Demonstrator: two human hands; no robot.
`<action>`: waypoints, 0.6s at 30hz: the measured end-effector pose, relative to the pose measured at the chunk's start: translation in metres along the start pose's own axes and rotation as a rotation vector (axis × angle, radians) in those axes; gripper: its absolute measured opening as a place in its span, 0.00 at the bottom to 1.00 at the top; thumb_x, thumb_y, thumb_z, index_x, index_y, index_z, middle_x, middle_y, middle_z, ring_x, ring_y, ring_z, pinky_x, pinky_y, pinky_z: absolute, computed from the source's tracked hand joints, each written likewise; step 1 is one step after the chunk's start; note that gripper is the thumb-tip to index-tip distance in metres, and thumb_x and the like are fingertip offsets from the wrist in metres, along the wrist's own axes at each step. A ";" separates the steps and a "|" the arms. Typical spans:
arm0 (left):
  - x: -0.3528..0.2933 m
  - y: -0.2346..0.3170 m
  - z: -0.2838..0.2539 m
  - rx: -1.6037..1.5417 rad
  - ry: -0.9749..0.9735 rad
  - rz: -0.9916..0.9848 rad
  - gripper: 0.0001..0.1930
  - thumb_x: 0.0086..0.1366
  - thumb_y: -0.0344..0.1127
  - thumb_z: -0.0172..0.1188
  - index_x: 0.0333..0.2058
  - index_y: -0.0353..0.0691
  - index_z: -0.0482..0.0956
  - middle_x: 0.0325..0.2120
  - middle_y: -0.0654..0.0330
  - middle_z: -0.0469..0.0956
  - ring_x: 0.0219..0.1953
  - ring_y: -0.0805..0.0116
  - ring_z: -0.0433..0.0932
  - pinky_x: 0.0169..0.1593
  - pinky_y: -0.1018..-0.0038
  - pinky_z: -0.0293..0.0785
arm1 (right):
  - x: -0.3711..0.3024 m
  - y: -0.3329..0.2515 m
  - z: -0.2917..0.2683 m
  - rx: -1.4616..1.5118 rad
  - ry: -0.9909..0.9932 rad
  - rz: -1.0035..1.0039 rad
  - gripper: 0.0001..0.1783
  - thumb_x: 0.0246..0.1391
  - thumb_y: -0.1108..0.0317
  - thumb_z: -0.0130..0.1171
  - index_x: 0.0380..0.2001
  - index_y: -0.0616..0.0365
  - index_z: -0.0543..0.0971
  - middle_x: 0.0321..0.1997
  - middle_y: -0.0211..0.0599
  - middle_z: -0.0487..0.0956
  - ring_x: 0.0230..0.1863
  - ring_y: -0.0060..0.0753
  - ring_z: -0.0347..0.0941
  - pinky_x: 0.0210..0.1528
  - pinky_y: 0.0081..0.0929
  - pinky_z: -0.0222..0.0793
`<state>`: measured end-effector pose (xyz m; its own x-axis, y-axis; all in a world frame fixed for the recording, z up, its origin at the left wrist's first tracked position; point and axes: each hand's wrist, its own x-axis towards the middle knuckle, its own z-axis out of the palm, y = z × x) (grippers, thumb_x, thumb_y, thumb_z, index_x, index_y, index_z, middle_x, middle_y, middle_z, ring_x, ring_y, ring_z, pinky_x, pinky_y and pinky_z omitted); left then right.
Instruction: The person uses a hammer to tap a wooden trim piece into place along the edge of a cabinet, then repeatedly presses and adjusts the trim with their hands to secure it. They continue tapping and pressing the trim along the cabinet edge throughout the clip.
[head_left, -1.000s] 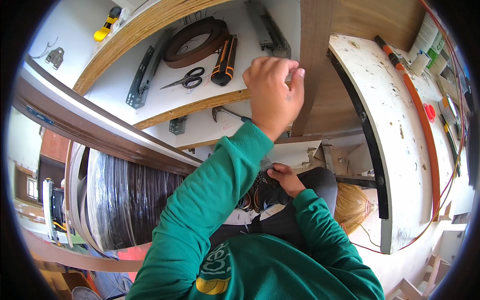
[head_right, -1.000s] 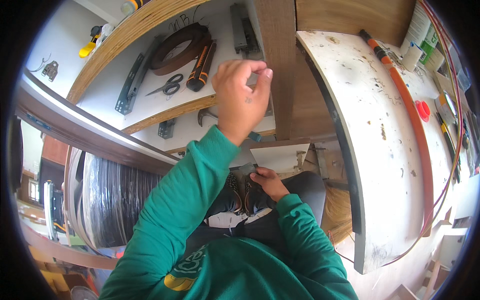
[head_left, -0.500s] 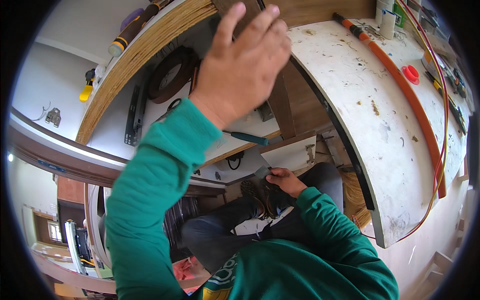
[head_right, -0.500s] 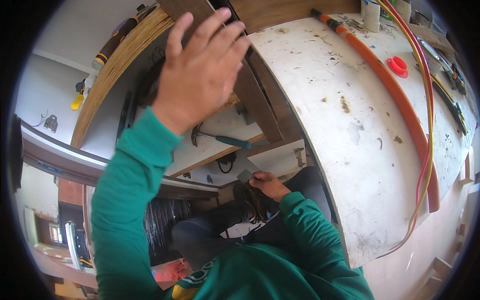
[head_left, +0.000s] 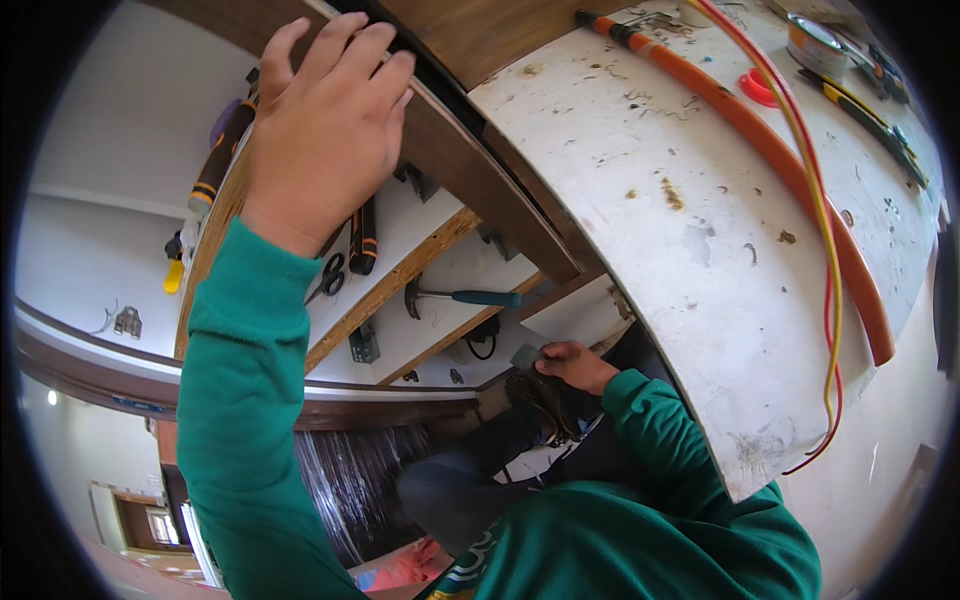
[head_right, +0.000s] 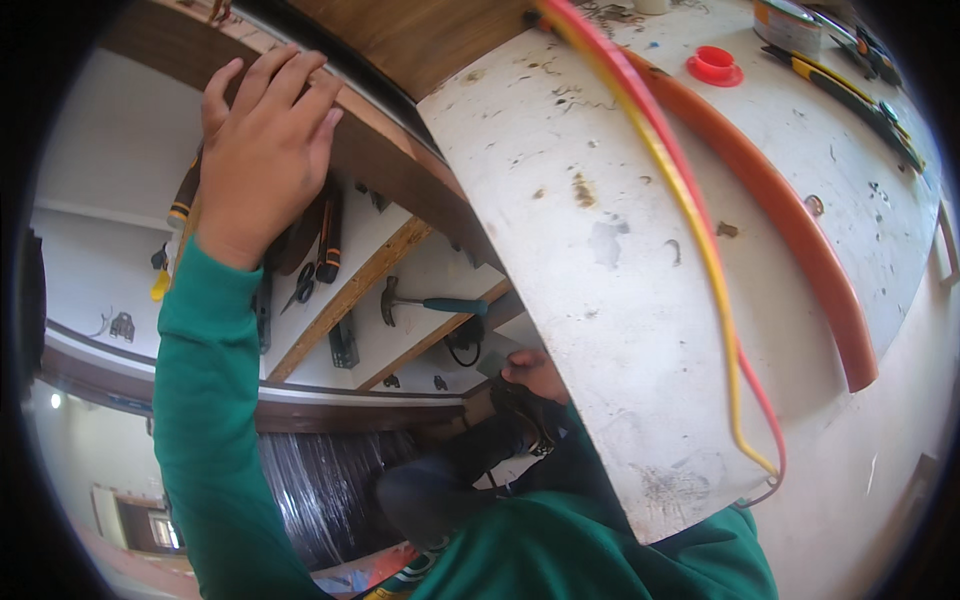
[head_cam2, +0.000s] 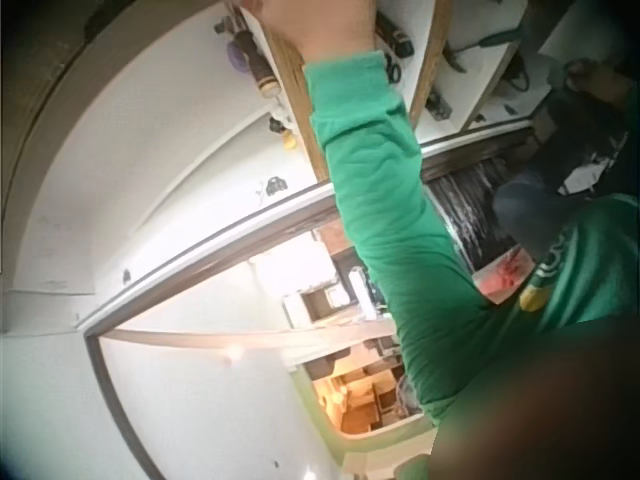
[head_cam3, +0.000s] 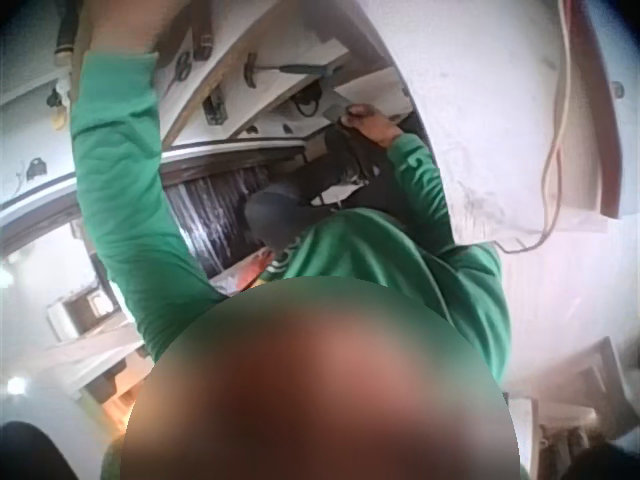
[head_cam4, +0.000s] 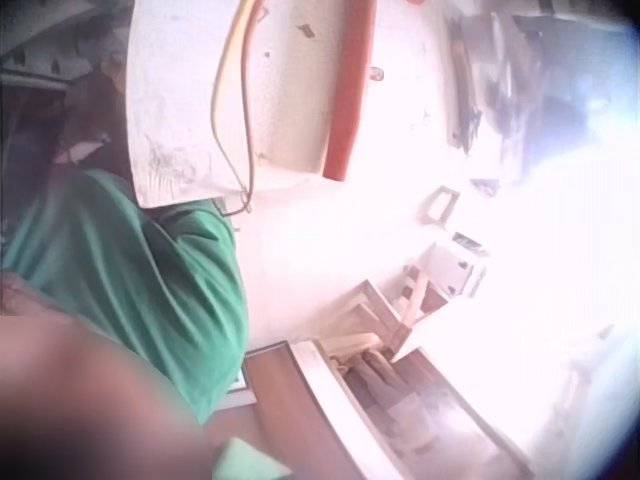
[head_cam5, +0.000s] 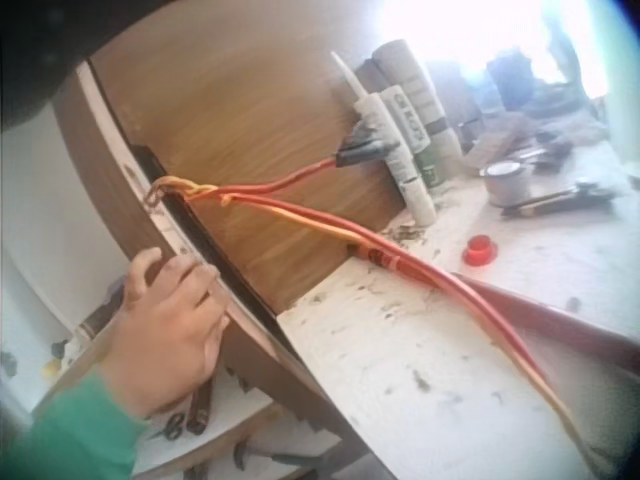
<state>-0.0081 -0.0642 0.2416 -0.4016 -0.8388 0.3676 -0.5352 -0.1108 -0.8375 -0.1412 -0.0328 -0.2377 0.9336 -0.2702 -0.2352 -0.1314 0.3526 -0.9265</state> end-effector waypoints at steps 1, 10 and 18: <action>0.001 -0.001 -0.001 0.003 -0.016 0.015 0.09 0.64 0.35 0.63 0.42 0.52 0.83 0.48 0.69 0.81 0.63 0.69 0.72 0.73 0.56 0.50 | 0.001 -0.001 0.002 -0.014 0.043 0.013 0.11 0.65 0.66 0.65 0.40 0.65 0.83 0.36 0.25 0.81 0.42 0.17 0.72 0.49 0.23 0.68; 0.014 -0.006 -0.006 -0.105 -0.146 0.091 0.09 0.59 0.28 0.63 0.38 0.49 0.85 0.41 0.68 0.81 0.58 0.68 0.76 0.72 0.54 0.53 | -0.009 -0.012 -0.004 -0.026 -0.074 -0.056 0.13 0.66 0.63 0.63 0.41 0.65 0.83 0.36 0.32 0.80 0.43 0.24 0.72 0.52 0.28 0.68; 0.015 -0.011 -0.006 -0.213 -0.109 0.152 0.10 0.56 0.26 0.64 0.36 0.48 0.84 0.40 0.69 0.81 0.53 0.68 0.78 0.69 0.54 0.59 | -0.007 -0.006 -0.004 0.000 -0.053 -0.022 0.15 0.65 0.62 0.64 0.45 0.64 0.83 0.40 0.36 0.84 0.47 0.28 0.76 0.54 0.28 0.69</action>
<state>-0.0127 -0.0730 0.2586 -0.4135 -0.8907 0.1890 -0.6238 0.1259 -0.7714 -0.1484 -0.0368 -0.2316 0.9526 -0.2304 -0.1985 -0.1100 0.3473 -0.9313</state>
